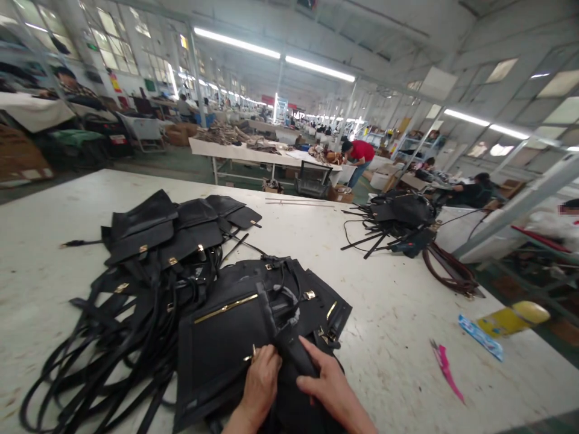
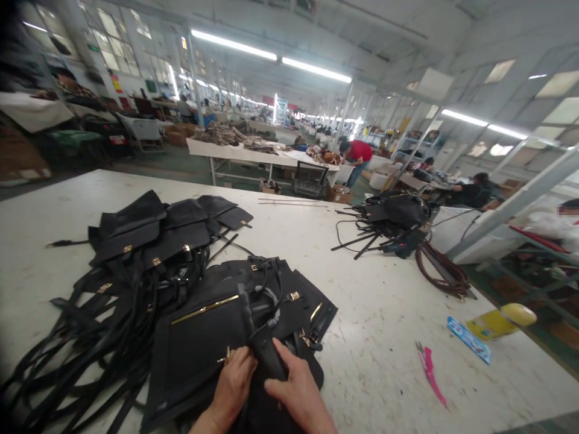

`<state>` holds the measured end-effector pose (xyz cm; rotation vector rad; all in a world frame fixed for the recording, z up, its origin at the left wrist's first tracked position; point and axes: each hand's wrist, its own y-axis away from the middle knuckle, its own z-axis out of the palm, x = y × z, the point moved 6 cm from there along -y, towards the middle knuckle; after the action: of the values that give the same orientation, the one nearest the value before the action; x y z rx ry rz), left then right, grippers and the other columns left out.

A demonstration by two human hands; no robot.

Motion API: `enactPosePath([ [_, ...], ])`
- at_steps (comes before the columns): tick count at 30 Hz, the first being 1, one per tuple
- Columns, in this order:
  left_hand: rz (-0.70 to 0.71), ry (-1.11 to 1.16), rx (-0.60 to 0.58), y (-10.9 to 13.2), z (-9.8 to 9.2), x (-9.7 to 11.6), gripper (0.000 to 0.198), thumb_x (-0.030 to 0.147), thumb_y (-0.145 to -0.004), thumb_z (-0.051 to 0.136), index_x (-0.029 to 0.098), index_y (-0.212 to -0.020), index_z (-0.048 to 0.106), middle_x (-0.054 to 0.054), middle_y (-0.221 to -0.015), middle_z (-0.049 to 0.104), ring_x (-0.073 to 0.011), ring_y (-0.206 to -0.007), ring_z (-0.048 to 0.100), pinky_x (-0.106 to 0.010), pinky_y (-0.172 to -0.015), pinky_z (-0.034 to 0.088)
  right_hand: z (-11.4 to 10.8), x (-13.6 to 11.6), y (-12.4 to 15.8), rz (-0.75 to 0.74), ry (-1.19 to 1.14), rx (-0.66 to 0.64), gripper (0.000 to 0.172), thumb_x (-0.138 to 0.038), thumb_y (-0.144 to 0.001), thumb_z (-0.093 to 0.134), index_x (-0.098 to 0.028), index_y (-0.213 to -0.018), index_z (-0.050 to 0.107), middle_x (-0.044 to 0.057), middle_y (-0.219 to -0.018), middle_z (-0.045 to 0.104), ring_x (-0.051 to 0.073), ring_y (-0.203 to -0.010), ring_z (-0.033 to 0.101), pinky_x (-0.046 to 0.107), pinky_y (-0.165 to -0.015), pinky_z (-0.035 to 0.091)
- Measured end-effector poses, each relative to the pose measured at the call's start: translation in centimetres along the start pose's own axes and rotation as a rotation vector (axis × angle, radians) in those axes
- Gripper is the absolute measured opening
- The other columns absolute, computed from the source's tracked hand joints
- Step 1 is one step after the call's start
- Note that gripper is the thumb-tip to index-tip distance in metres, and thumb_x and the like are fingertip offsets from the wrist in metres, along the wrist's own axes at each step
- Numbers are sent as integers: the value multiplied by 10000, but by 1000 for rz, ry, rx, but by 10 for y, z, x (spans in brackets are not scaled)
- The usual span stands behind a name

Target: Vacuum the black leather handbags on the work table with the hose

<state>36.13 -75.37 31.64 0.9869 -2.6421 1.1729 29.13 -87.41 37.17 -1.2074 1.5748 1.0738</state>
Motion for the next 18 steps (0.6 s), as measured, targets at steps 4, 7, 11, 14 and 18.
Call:
enactPosePath([
  [4, 72, 28, 55, 16, 12, 0, 249, 69, -825, 353, 192, -756, 558, -21, -767, 549, -154, -731, 500, -315, -744, 356, 15, -12, -36, -31, 75, -61, 644, -145, -617, 560, -258, -1242, 456, -72, -568, 529, 76, -364, 444, 172, -365, 381],
  [7, 67, 45, 54, 22, 23, -6, 252, 53, -814, 346, 191, -791, 555, -37, -835, 559, -168, -801, 501, -358, -816, 317, 22, -21, -69, -36, 33, -73, 595, -183, -623, 563, -252, -1208, 481, -65, -596, 536, 79, -356, 453, 182, -348, 399],
  [11, -2, 132, -32, 21, 31, -12, 260, 51, -812, 307, 166, -716, 520, -43, -765, 511, -172, -752, 474, -369, -755, 301, 33, -34, -119, 6, -43, -124, 514, -208, -631, 547, -211, -1145, 521, -68, -521, 520, 109, -320, 469, 225, -333, 419],
  [14, -30, 174, -105, 18, 29, -12, 250, 40, -802, 311, 163, -706, 506, -37, -750, 497, -166, -731, 453, -356, -722, 290, 38, -46, -159, 34, -54, -129, 446, -231, -657, 530, -170, -1099, 545, -57, -452, 506, 150, -325, 496, 249, -327, 413],
  [18, -73, 209, -158, 16, 18, -12, 235, 14, -774, 331, 164, -695, 494, -37, -766, 501, -162, -737, 440, -342, -714, 287, 28, -67, -199, 12, -35, -52, 458, -261, -685, 537, -164, -1132, 517, -60, -443, 493, 150, -359, 516, 240, -357, 416],
])
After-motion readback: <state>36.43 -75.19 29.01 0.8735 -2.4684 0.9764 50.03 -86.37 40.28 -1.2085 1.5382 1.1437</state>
